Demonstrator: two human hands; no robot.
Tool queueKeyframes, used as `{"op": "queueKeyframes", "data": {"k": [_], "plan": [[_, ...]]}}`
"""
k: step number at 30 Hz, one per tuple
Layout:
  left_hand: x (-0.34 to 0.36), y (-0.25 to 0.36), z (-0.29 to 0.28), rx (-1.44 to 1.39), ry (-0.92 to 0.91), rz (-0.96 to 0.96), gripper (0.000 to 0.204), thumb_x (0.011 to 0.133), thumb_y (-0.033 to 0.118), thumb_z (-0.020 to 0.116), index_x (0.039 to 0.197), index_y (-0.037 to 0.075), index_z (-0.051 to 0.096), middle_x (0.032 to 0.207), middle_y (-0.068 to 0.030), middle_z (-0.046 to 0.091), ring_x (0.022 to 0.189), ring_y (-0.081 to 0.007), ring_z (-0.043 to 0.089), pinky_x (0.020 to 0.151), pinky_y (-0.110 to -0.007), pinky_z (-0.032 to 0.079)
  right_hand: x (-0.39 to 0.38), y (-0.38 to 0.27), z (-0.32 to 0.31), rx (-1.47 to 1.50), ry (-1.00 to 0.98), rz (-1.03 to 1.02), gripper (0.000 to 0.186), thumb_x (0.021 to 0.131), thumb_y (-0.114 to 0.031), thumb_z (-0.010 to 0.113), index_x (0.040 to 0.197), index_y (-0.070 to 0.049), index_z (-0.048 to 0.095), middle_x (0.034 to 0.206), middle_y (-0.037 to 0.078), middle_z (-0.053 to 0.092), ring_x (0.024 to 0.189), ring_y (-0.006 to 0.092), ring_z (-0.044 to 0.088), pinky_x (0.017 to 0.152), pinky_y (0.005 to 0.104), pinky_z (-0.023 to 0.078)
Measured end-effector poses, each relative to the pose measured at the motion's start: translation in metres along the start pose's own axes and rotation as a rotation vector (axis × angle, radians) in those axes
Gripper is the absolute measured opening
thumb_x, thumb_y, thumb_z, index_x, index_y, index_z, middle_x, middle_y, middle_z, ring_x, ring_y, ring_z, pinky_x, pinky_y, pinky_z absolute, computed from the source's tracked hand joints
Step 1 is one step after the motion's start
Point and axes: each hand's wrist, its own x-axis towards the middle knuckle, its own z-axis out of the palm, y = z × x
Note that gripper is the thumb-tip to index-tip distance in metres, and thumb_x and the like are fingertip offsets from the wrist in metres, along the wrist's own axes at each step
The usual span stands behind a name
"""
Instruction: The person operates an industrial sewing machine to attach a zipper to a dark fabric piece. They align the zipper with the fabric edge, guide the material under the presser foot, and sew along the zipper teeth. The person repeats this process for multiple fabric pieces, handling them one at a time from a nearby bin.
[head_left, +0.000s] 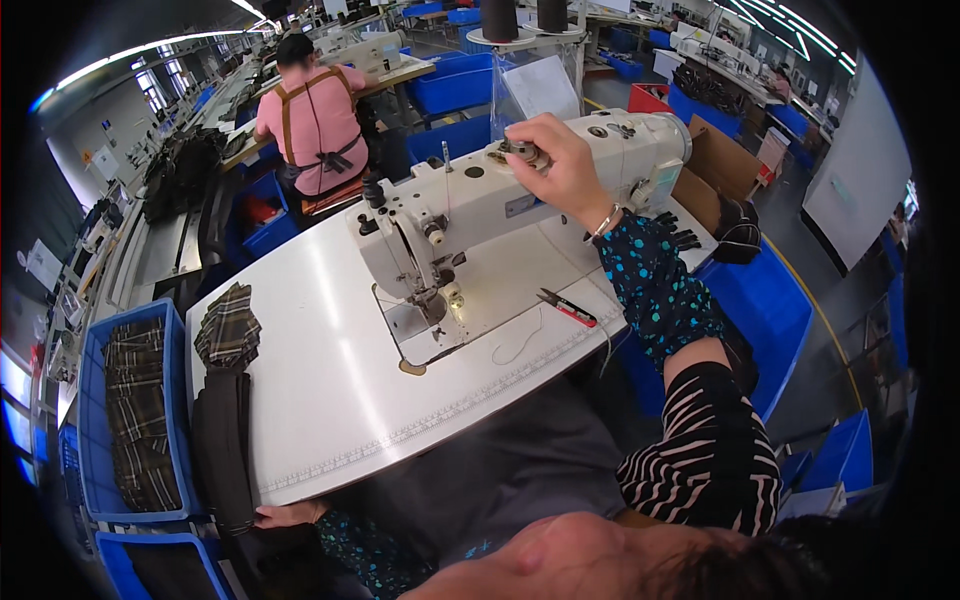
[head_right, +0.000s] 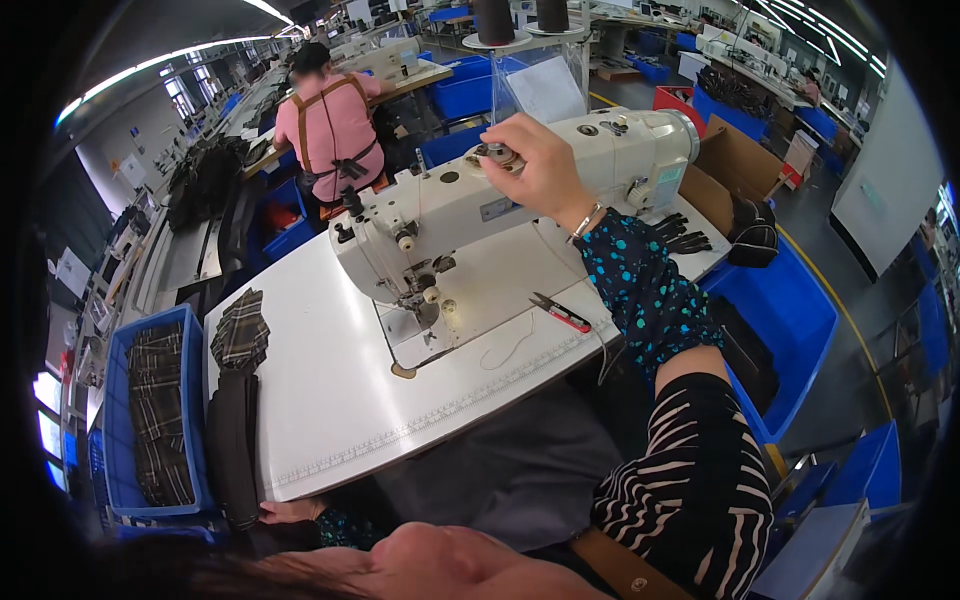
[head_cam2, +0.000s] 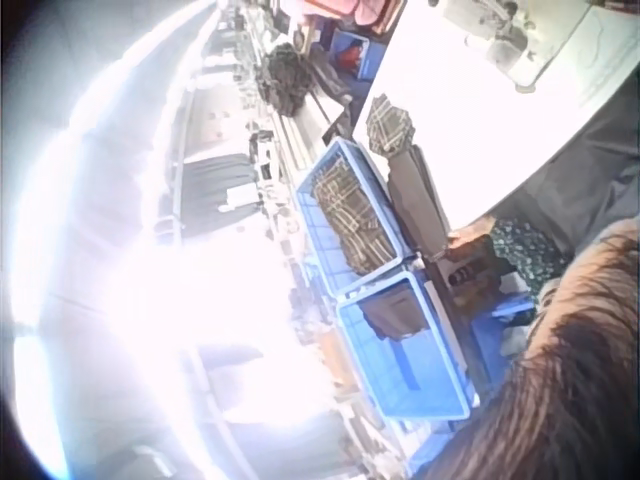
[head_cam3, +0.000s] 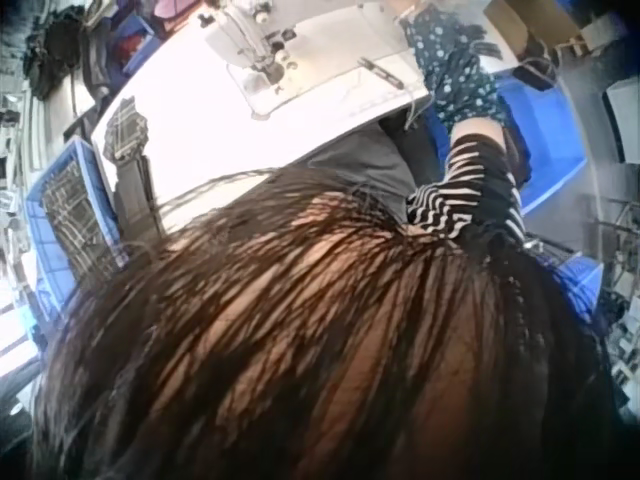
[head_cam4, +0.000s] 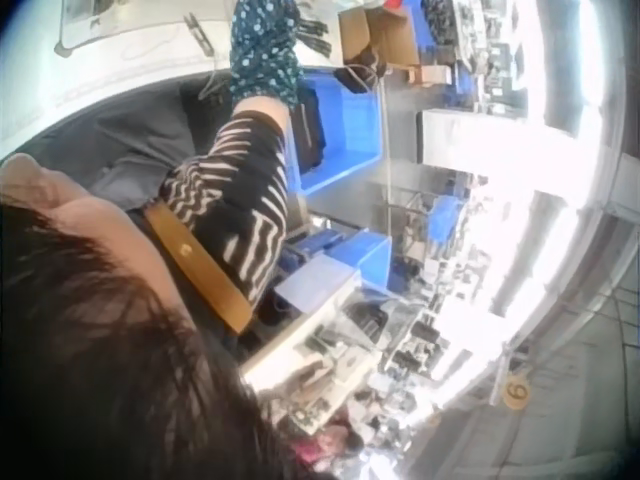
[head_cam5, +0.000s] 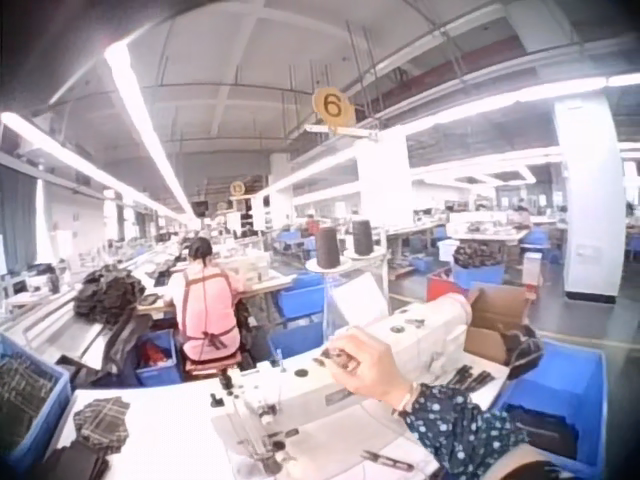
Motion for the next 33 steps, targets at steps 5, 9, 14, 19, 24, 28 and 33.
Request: {"op": "queueKeyframes", "data": {"k": [5, 9, 14, 19, 24, 28, 33], "plan": [[-0.008, 0.092, -0.026, -0.28, -0.039, -0.473, 0.061, 0.113, 0.039, 0.052, 0.151, -0.008, 0.044, 0.149, -0.0282, 0.051, 0.131, -0.0406, 0.055, 0.112, -0.048, 0.044, -0.009, 0.001, -0.005, -0.141, 0.123, -0.045, 0.018, 0.086, -0.018, 0.08, 0.101, -0.008, 0.075, 0.098, 0.007, 0.073, 0.084, 0.0264, 0.073, 0.071, 0.0354, 0.059], [-0.015, 0.188, -0.044, -0.407, -0.083, -0.187, 0.051, 0.108, 0.025, 0.059, 0.149, -0.004, 0.048, 0.151, -0.0239, 0.051, 0.136, -0.0358, 0.052, 0.114, -0.047, 0.041, -0.015, -0.007, 0.012, -0.133, 0.164, 0.034, 0.016, 0.088, -0.019, 0.08, 0.098, -0.008, 0.076, 0.099, 0.007, 0.074, 0.084, 0.0267, 0.072, 0.071, 0.0355, 0.058], [-0.024, 0.261, -0.058, -0.451, -0.52, 0.26, 0.038, 0.099, 0.012, 0.066, 0.136, 0.002, 0.061, 0.154, -0.0203, 0.05, 0.14, -0.0376, 0.048, 0.117, -0.049, 0.036, -0.02, -0.012, -0.012, -0.184, 0.187, 0.062, 0.017, 0.09, -0.022, 0.081, 0.097, -0.008, 0.075, 0.099, 0.009, 0.072, 0.088, 0.0288, 0.071, 0.076, 0.0391, 0.057], [-0.038, 0.309, -0.045, -0.348, -0.83, 0.367, 0.025, 0.093, 0.008, 0.071, 0.118, 0.005, 0.071, 0.149, -0.0182, 0.056, 0.139, -0.04, 0.048, 0.115, -0.051, 0.036, -0.051, 0.038, -0.07, -0.615, 0.466, 0.402, 0.023, 0.091, -0.025, 0.081, 0.097, -0.006, 0.07, 0.099, 0.01, 0.068, 0.091, 0.0317, 0.066, 0.078, 0.0413, 0.051], [-0.044, 0.303, -0.045, -0.345, -0.906, 0.287, 0.021, 0.091, 0.011, 0.073, 0.112, 0.005, 0.075, 0.145, -0.0167, 0.06, 0.138, -0.0401, 0.05, 0.114, -0.05, 0.038, -0.063, 0.071, -0.096, -0.15, 0.243, 0.619, 0.025, 0.094, -0.026, 0.078, 0.094, -0.004, 0.069, 0.087, 0.008, 0.071, 0.08, 0.0299, 0.066, 0.074, 0.0412, 0.052], [-0.035, 0.299, -0.045, -0.311, -0.841, 0.343, 0.018, 0.09, 0.008, 0.073, 0.107, 0.006, 0.075, 0.143, -0.0128, 0.063, 0.133, -0.0365, 0.054, 0.111, -0.05, 0.039, -0.018, 0.003, -0.097, 0.019, -0.098, 0.806, 0.022, 0.093, -0.024, 0.074, 0.088, -0.004, 0.069, 0.076, 0.009, 0.07, 0.074, 0.0316, 0.067, 0.069, 0.0428, 0.052], [-0.043, 0.303, -0.044, -0.3, -0.825, 0.377, 0.016, 0.088, 0.006, 0.074, 0.104, 0.007, 0.076, 0.139, -0.0124, 0.065, 0.131, -0.0361, 0.056, 0.109, -0.048, 0.041, 0.044, -0.034, -0.073, -0.39, -0.667, 0.281, 0.019, 0.089, -0.025, 0.071, 0.086, -0.007, 0.071, 0.078, 0.012, 0.072, 0.08, 0.0332, 0.07, 0.069, 0.046, 0.053]]}}
